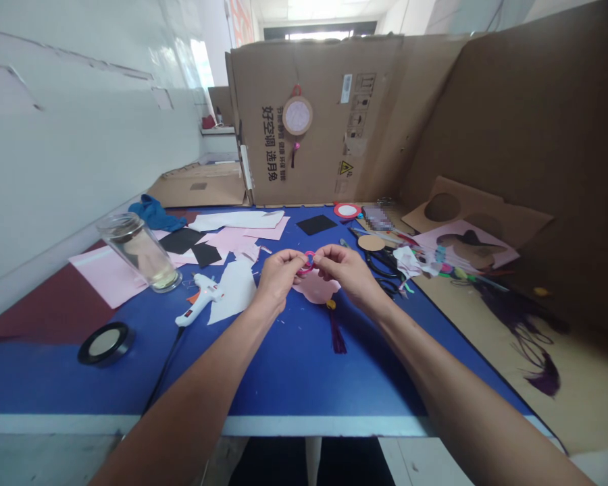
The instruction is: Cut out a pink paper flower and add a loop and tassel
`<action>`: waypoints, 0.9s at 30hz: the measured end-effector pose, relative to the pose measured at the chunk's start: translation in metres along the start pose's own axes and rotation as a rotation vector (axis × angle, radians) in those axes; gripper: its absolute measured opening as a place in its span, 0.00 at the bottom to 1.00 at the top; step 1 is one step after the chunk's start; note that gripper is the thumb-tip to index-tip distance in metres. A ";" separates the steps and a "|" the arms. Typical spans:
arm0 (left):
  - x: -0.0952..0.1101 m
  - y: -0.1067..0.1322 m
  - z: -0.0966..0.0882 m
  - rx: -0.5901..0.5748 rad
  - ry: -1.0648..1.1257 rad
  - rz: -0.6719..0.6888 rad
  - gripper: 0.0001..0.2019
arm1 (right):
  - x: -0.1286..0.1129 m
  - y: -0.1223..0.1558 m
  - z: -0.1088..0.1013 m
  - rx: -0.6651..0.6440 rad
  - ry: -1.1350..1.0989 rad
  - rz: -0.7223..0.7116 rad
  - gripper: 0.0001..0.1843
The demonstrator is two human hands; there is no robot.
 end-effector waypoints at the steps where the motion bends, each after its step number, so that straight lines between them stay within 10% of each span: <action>1: 0.000 0.000 0.000 0.002 -0.011 0.000 0.09 | 0.000 0.000 0.000 -0.002 -0.001 0.002 0.16; 15: 0.003 0.003 0.001 -0.114 -0.064 -0.036 0.12 | 0.000 -0.004 -0.007 0.088 0.015 -0.021 0.17; 22: -0.003 -0.013 -0.012 0.005 -0.429 0.224 0.05 | -0.002 -0.019 -0.040 0.203 0.026 0.032 0.18; 27: -0.004 -0.005 -0.007 -0.034 -0.824 0.473 0.08 | 0.016 -0.035 -0.068 0.382 0.420 -0.053 0.15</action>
Point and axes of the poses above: each hand's wrist, its own y-axis away from the middle knuckle, its own z-axis out of the palm, x = y × z, the point moved 2 cm from there along -y, towards the middle knuckle, and after that the axes turned 9 degrees about x, right-handed, at the moved point
